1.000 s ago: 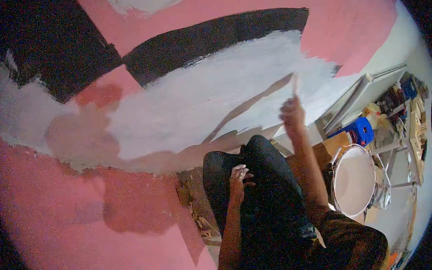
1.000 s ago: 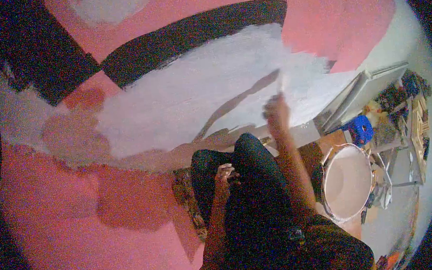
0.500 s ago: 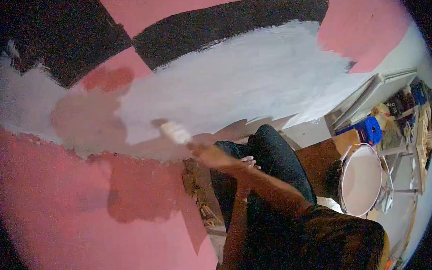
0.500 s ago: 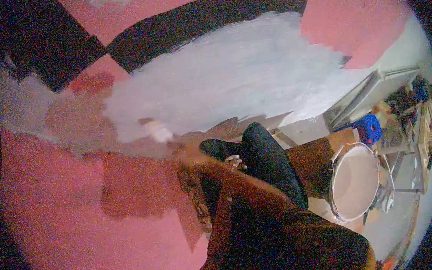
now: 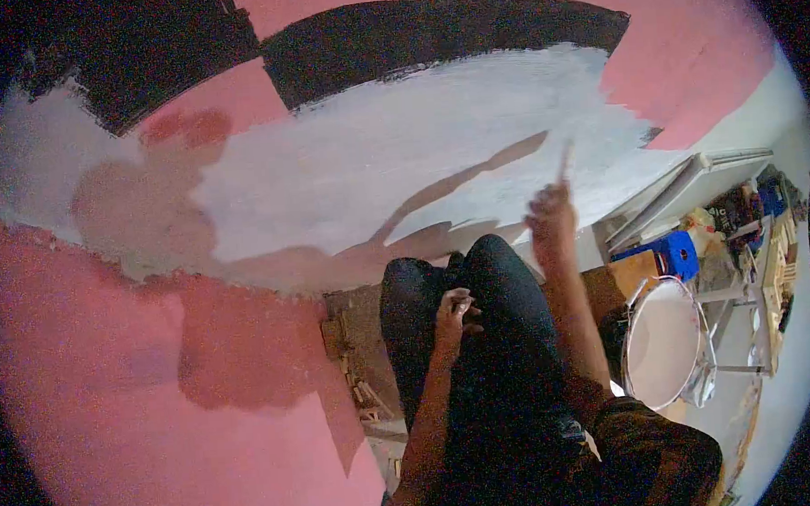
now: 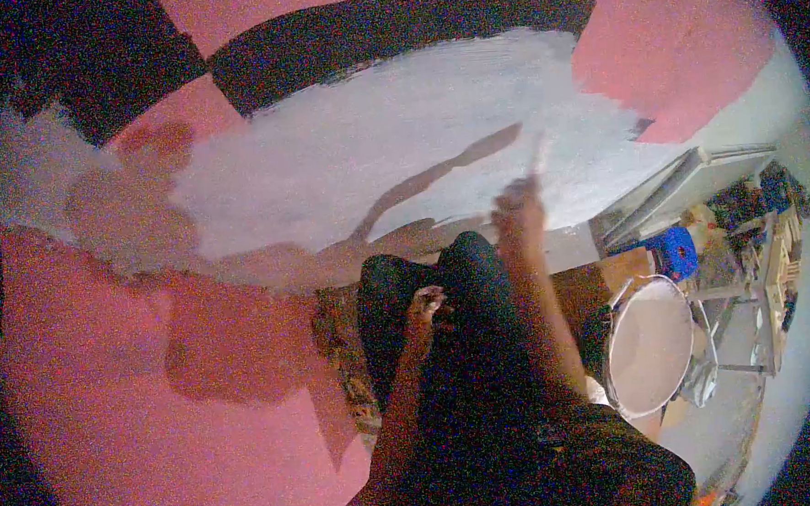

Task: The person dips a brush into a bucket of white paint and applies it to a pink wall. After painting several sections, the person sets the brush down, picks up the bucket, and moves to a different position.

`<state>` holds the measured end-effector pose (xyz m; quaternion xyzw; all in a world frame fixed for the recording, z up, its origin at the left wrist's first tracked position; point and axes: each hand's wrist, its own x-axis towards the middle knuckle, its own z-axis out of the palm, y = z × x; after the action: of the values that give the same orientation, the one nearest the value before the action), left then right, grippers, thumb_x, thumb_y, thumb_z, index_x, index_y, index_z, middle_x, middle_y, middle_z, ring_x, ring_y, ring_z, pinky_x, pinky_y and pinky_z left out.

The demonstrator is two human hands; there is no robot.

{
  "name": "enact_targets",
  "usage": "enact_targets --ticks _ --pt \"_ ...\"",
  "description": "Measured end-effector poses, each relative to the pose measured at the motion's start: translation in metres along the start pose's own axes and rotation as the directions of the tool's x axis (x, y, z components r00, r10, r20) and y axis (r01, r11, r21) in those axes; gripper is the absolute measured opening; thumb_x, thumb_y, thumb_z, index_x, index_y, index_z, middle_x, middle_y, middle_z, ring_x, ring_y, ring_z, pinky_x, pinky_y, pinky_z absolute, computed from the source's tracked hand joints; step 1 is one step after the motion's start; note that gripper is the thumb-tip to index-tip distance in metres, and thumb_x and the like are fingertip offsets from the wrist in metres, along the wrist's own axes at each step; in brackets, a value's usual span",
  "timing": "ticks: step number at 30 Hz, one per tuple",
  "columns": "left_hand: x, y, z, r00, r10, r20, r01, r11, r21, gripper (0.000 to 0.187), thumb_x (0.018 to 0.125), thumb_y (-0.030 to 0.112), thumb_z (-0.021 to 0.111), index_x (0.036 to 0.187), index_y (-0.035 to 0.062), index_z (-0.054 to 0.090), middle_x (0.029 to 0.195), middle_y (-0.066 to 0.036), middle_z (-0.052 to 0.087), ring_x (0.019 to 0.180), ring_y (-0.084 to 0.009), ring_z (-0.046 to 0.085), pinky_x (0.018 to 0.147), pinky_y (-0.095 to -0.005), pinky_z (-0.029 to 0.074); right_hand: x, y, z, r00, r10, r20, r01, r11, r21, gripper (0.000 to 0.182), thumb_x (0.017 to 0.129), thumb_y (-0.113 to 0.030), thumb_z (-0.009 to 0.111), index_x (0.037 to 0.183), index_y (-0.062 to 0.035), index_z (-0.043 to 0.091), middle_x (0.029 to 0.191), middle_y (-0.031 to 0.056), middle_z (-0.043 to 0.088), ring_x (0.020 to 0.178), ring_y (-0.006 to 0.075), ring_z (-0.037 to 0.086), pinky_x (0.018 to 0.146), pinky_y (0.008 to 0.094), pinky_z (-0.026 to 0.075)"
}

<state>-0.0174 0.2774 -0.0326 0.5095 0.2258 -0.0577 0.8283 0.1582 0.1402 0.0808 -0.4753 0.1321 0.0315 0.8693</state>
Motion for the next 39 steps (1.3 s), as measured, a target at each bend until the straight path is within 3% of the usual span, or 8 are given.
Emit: enact_targets --ticks 10,18,19,23,25,30,33,39 --pt "0.029 -0.046 -0.025 0.976 0.105 0.190 -0.044 0.954 -0.297 0.029 0.090 0.019 0.048 0.116 0.0038 0.046 0.105 -0.009 0.052 0.088 -0.0192 0.057 0.062 -0.0338 0.054 -0.130 0.147 0.220 0.708 0.568 0.421 -0.379 0.808 -0.452 0.048 0.091 -0.053 0.034 0.088 -0.0073 0.049 0.062 0.0034 0.048 0.046 0.0124 0.043 0.041 0.0294 0.035" --pt "0.023 -0.047 -0.025 0.977 0.158 0.145 -0.106 0.944 -0.313 0.032 0.090 0.018 0.049 0.117 0.0025 0.045 0.110 -0.009 0.051 0.091 -0.0206 0.057 0.063 -0.0347 0.054 -0.080 0.144 0.132 0.322 0.011 0.947 0.797 0.536 -0.277 0.044 0.087 -0.030 0.052 0.116 0.0010 0.042 0.096 0.0206 0.056 0.085 0.0413 0.054 0.073 0.0462 0.046" --pt "0.007 -0.021 -0.011 0.992 0.104 0.077 -0.082 0.964 -0.251 0.030 0.090 0.017 0.049 0.116 0.0034 0.045 0.109 -0.009 0.052 0.090 -0.0201 0.057 0.062 -0.0345 0.054 -0.069 0.131 0.107 0.326 -0.035 0.945 0.838 0.474 -0.272 0.036 0.088 -0.032 0.050 0.107 -0.0026 0.043 0.086 0.0139 0.051 0.075 0.0322 0.049 0.064 0.0397 0.040" --pt "-0.001 0.001 0.003 0.999 -0.028 -0.029 0.025 0.997 -0.075 0.025 0.089 0.014 0.048 0.113 0.0063 0.048 0.102 -0.007 0.052 0.086 -0.0169 0.057 0.057 -0.0333 0.054 -0.057 0.048 0.027 0.802 0.534 0.267 -0.423 0.824 -0.375 0.030 0.091 -0.042 0.042 0.080 -0.0143 0.047 0.056 -0.0059 0.034 0.044 0.0056 0.031 0.036 0.0206 0.021" --pt "0.003 -0.006 0.004 0.999 -0.046 -0.026 0.045 0.999 -0.026 0.023 0.088 0.014 0.049 0.111 0.0072 0.049 0.100 -0.007 0.052 0.084 -0.0158 0.057 0.056 -0.0328 0.054 -0.035 0.045 0.004 0.950 0.152 0.273 -0.001 0.875 -0.484 0.030 0.092 -0.042 0.041 0.079 -0.0152 0.045 0.056 -0.0055 0.033 0.044 0.0065 0.032 0.037 0.0215 0.023" --pt "0.002 -0.004 0.004 0.998 -0.063 -0.006 0.063 0.998 -0.025 0.022 0.090 0.018 0.048 0.109 0.0081 0.050 0.100 -0.007 0.053 0.082 -0.0160 0.057 0.059 -0.0337 0.054 -0.018 0.071 0.063 0.994 0.011 -0.107 -0.011 1.000 0.002 0.028 0.092 -0.042 0.041 0.082 -0.0164 0.046 0.062 -0.0037 0.038 0.046 0.0082 0.037 0.039 0.0226 0.029" --pt "0.042 -0.070 -0.035 0.991 0.034 0.126 0.003 0.960 -0.281 0.028 0.090 0.024 0.046 0.110 0.0048 0.050 0.096 -0.008 0.054 0.077 -0.0196 0.058 0.067 -0.0410 0.052 -0.059 0.126 0.121 0.774 -0.334 0.538 0.618 0.216 -0.756 0.039 0.083 -0.011 0.047 0.120 -0.0007 0.039 0.086 0.0216 0.056 0.078 0.0385 0.055 0.065 0.0490 0.044" --pt "0.052 -0.083 -0.050 0.972 0.114 0.206 -0.026 0.923 -0.384 0.028 0.090 0.022 0.046 0.111 0.0026 0.049 0.098 -0.009 0.054 0.074 -0.0206 0.059 0.068 -0.0381 0.052 -0.117 0.111 0.143 0.486 0.263 0.834 0.501 0.698 -0.512 0.040 0.089 -0.027 0.044 0.125 -0.0108 0.041 0.090 0.0152 0.054 0.072 0.0269 0.056 0.054 0.0358 0.047"
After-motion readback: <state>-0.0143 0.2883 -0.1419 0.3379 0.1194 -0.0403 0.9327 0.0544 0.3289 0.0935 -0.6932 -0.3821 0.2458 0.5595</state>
